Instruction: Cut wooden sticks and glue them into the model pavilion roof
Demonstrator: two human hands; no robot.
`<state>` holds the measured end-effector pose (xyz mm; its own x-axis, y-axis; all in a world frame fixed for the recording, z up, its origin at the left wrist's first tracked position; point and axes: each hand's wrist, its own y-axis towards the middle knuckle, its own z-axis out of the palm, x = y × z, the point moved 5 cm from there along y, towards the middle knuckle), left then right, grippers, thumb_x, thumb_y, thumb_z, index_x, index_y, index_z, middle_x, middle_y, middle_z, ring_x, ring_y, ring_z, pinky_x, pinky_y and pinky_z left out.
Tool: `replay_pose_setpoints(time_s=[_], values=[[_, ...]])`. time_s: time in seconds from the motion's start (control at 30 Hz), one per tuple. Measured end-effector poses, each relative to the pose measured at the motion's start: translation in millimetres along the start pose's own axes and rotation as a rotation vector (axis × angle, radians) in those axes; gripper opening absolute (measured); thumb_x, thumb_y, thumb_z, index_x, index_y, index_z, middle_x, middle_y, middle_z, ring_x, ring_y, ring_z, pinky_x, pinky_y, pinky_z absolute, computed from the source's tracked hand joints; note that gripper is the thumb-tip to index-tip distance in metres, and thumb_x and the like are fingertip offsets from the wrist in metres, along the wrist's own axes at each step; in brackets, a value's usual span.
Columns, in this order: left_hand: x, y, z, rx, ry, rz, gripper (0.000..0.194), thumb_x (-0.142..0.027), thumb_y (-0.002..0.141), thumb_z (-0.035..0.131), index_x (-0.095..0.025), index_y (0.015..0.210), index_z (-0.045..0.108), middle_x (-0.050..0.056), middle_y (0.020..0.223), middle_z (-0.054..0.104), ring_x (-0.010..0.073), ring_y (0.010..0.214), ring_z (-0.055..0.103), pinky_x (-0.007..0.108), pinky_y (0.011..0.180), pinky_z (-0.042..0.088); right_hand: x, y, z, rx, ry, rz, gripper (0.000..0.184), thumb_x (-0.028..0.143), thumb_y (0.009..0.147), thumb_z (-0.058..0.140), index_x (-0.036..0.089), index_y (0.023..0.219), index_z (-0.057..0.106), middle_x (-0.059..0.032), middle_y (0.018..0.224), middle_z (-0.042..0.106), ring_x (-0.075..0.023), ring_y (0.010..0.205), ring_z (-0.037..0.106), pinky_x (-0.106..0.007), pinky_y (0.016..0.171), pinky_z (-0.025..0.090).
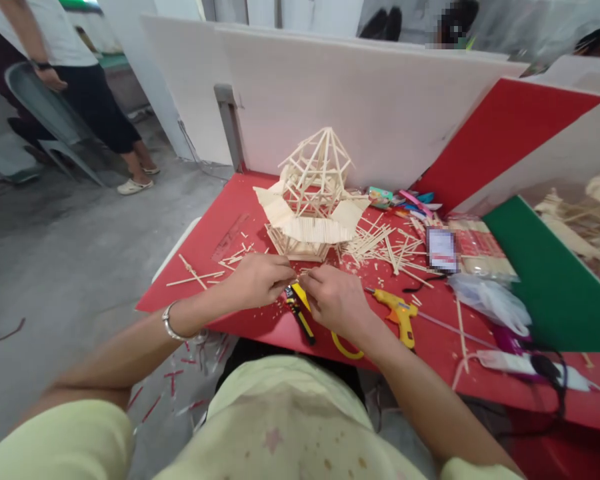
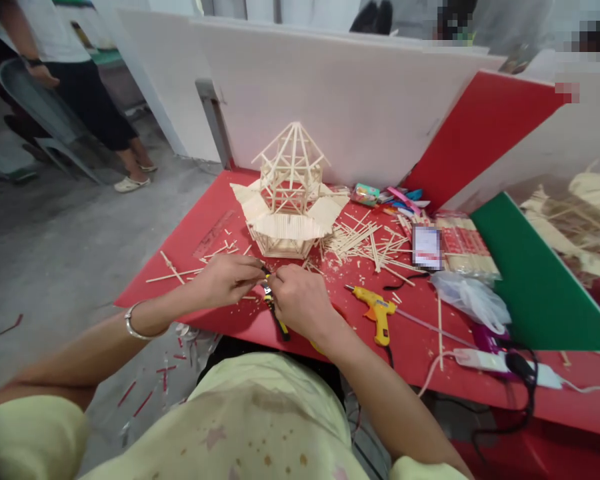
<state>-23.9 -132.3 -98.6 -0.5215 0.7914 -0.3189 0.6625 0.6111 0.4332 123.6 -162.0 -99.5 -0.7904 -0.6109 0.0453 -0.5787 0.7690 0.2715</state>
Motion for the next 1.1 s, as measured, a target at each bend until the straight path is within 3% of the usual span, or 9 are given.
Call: replay_pose_setpoints(time_s=[0.1, 0.2, 0.27, 0.4, 0.5, 0.67, 0.87, 1.0, 1.1], values=[[-2.0, -18.4, 12.7, -0.037, -0.105, -0.074, 0.021, -0.021, 0.088, 0.054, -0.018, 0.085, 0.075, 0.006, 0.074, 0.067, 0.0155, 0.068, 0.061, 0.025, 0.061, 0.043, 7.1, -11.6, 4.8, -0.001, 0.005, 0.009, 0.021, 0.021, 0.093, 0.049, 0.021, 0.103, 0.067, -0.0060, 0.093, 0.066, -0.0199, 0.089, 0.055, -0.030, 0.068, 0.035], [9.0, -39.1, 14.9, -0.185, -0.224, -0.258, 0.022, -0.023, 0.090, 0.055, -0.017, 0.081, 0.075, 0.005, 0.070, 0.066, 0.0140, 0.063, 0.058, 0.024, 0.058, 0.041, 16.1, -31.1, 3.3, -0.166, 0.032, 0.133, 0.033, 0.023, 0.096, 0.046, 0.021, 0.125, 0.061, -0.0101, 0.114, 0.065, -0.0210, 0.101, 0.055, -0.031, 0.080, 0.041], [23.4, -57.6, 18.2, -0.290, -0.340, -0.435, 0.021, -0.026, 0.088, 0.059, -0.016, 0.078, 0.074, 0.004, 0.067, 0.066, 0.0132, 0.060, 0.057, 0.024, 0.057, 0.042, 25.5, -46.9, 10.6, -0.252, 0.052, 0.235, 0.033, 0.029, 0.097, 0.047, 0.018, 0.124, 0.062, -0.0117, 0.113, 0.065, -0.0212, 0.100, 0.057, -0.031, 0.082, 0.043], [47.6, -97.8, 38.0, -0.441, -0.692, -0.817, 0.018, -0.032, 0.080, 0.070, -0.016, 0.073, 0.074, 0.001, 0.062, 0.064, 0.0113, 0.054, 0.052, 0.023, 0.054, 0.041, 45.8, -63.4, 57.4, -0.045, 0.063, 0.319, 0.036, 0.040, 0.094, 0.052, 0.016, 0.119, 0.064, -0.0111, 0.106, 0.068, -0.0236, 0.094, 0.060, -0.034, 0.081, 0.046], [48.1, -115.5, 54.1, -0.472, -0.986, -0.992, 0.023, -0.036, 0.073, 0.076, -0.014, 0.068, 0.072, 0.000, 0.057, 0.061, 0.0075, 0.046, 0.044, 0.021, 0.047, 0.038, 50.0, -61.8, 81.5, 0.056, 0.053, 0.328, 0.041, 0.040, 0.096, 0.048, 0.014, 0.125, 0.061, -0.0145, 0.125, 0.063, -0.0260, 0.108, 0.056, -0.039, 0.094, 0.043], [43.7, -126.6, 61.2, -0.503, -1.171, -1.107, 0.027, -0.037, 0.065, 0.082, -0.013, 0.076, 0.074, 0.002, 0.058, 0.064, 0.0064, 0.043, 0.044, 0.022, 0.047, 0.043, 40.0, -47.4, 81.8, 0.083, -0.037, 0.361, 0.051, 0.042, 0.095, 0.047, 0.011, 0.135, 0.052, -0.0185, 0.138, 0.053, -0.0304, 0.122, 0.047, -0.043, 0.103, 0.039], [45.3, -130.3, 66.3, -0.488, -1.235, -1.075, 0.026, -0.038, 0.071, 0.078, -0.012, 0.073, 0.073, 0.002, 0.059, 0.064, 0.0051, 0.043, 0.043, 0.021, 0.047, 0.043, 39.7, -27.1, 94.9, 0.253, -0.132, 0.458, 0.053, 0.031, 0.094, 0.047, 0.011, 0.143, 0.041, -0.0244, 0.138, 0.047, -0.0294, 0.105, 0.059, -0.039, 0.082, 0.050], [45.4, -135.6, 65.8, -0.492, -1.263, -1.093, 0.026, -0.038, 0.072, 0.078, -0.012, 0.074, 0.072, 0.003, 0.060, 0.063, 0.0052, 0.043, 0.043, 0.018, 0.039, 0.033, 39.2, -19.8, 105.0, 0.397, -0.134, 0.497, 0.037, 0.021, 0.092, 0.045, 0.010, 0.125, 0.056, -0.0243, 0.129, 0.050, -0.0240, 0.084, 0.065, -0.036, 0.072, 0.050], [46.3, -142.3, 61.8, -0.537, -1.273, -1.114, 0.027, -0.039, 0.073, 0.078, -0.013, 0.071, 0.071, 0.001, 0.056, 0.059, 0.0045, 0.042, 0.041, 0.017, 0.038, 0.030, 37.9, -19.8, 99.6, 0.424, -0.083, 0.414, 0.027, 0.020, 0.089, 0.047, 0.014, 0.111, 0.063, -0.0196, 0.126, 0.053, -0.0244, 0.090, 0.064, -0.036, 0.078, 0.050]])
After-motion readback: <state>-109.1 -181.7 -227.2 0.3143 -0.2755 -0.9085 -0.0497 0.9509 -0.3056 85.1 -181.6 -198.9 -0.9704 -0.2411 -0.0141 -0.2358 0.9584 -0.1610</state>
